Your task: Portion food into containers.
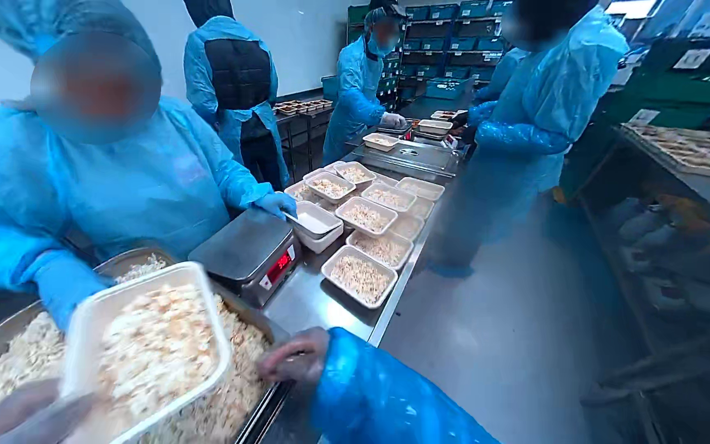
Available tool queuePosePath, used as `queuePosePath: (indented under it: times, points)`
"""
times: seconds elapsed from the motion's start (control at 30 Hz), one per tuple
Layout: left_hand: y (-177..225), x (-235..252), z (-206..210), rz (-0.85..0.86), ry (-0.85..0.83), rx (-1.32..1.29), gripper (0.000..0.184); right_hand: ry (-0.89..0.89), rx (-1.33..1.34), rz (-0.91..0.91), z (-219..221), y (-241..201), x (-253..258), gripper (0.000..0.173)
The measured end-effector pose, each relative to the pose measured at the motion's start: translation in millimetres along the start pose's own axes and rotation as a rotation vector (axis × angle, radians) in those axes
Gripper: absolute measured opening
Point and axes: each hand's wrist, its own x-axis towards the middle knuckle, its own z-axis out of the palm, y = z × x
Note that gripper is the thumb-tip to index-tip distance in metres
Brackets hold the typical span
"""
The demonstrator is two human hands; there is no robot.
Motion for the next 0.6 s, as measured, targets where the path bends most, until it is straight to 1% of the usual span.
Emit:
queuePosePath:
  times: [0.07, 0.1, 0.17, 0.23, 0.3, 0.37, 0.4, 0.47, 0.53, 0.6]
  points:
    - [1.6, 51.9, 46.1, 0.107, -0.106, -0.113, 0.015, 0.067, 0.143, 0.218, -48.3, 4.4, -20.2, 0.023]
    - [15.6, 69.6, 77.4, 0.122, -0.127, -0.139, 0.017, 0.098, 0.183, 0.319, -70.0, 8.1, -30.3, 0.024]
    - [54.3, 94.3, 138.3, 0.081, -0.182, -0.126, 0.017, 0.187, 0.334, 0.486, -101.5, 21.6, -52.4, 0.024]
    - [88.9, 111.3, 195.6, 0.041, -0.255, -0.137, 0.011, 0.258, 0.435, 0.588, -126.5, 34.8, -73.2, 0.022]
    - [112.5, 115.5, 244.0, 0.028, -0.372, -0.097, 0.013, 0.294, 0.459, 0.616, -143.8, 45.4, -91.8, 0.022]
    - [120.2, 116.3, 284.3, 0.014, -0.477, 0.015, 0.021, 0.327, 0.481, 0.601, -156.6, 49.5, -107.3, 0.023]
    - [116.0, 113.9, 302.1, -0.002, -0.489, 0.057, 0.026, 0.346, 0.498, 0.583, -162.4, 51.7, -114.4, 0.023]
    - [95.5, 105.8, 333.0, -0.051, -0.462, 0.063, 0.036, 0.394, 0.543, 0.546, -171.9, 54.3, -126.5, 0.023]
    - [76.9, 102.9, 357.5, -0.160, -0.425, 0.043, 0.041, 0.406, 0.556, 0.525, -181.5, 57.8, -134.0, 0.024]
    - [64.7, 108.3, 378.7, -0.240, -0.398, 0.063, 0.044, 0.418, 0.574, 0.541, -187.9, 59.3, -137.5, 0.024]
